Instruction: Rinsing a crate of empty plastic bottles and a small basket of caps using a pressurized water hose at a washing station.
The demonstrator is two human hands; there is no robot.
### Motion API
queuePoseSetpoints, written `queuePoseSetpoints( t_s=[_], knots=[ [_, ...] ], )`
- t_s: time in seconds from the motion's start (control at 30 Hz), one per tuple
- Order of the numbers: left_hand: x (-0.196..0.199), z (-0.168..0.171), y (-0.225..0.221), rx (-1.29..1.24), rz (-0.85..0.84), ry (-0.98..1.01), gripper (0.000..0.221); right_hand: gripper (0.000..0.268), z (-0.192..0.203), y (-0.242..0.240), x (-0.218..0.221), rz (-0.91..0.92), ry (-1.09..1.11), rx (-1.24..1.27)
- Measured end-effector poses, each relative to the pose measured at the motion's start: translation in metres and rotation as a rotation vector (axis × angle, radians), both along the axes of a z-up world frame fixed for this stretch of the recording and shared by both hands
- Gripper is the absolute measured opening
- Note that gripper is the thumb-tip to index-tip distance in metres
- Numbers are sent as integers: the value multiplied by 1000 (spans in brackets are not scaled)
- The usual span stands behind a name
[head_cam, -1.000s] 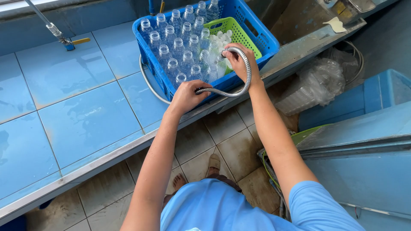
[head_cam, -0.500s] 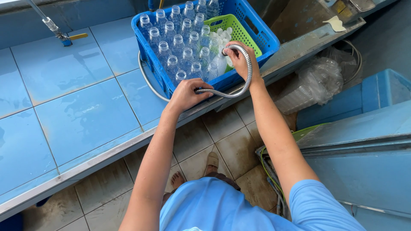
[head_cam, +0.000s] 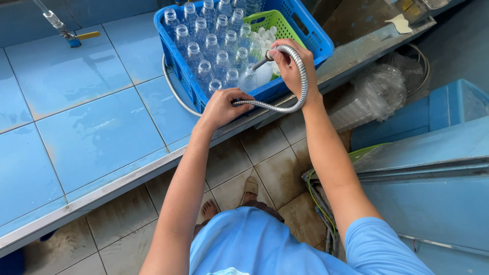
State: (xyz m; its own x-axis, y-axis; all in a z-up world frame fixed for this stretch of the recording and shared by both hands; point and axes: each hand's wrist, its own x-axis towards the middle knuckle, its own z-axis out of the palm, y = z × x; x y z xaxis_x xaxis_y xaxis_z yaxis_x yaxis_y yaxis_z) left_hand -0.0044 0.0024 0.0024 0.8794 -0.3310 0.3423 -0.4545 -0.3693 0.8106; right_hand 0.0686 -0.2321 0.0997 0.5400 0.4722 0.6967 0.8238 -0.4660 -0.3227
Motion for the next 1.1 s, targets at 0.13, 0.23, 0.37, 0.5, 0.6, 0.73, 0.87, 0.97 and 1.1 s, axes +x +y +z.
queuePoseSetpoints(
  t_s=[0.13,0.23,0.37,0.5,0.6,0.73,0.87,0.97,1.1],
  knots=[
    [1,-6,-1,-8,4,-12,18,25,-8,0,5,-8,9,-34],
    [0,-6,-1,2,10,-21,18,29,-13,1,8,-5,-9,-71],
    [1,-11,-1,25,7,-56,17,20,-20,5,8,34,58,-93],
    [2,-12,-2,43,11,-50,18,17,-24,11,5,53,68,-113],
    [1,-11,-2,41,11,-67,17,17,-32,12,9,58,78,-110],
    [2,-13,-2,63,11,-64,18,21,-43,11,15,50,106,-116],
    [1,-11,-2,67,19,-54,17,19,-47,13,17,39,125,-117],
    [-1,-15,-3,5,39,-52,18,13,-55,16,20,37,181,-53],
    [-2,-15,-4,-70,58,-63,21,9,-57,16,24,29,225,30]
  ],
)
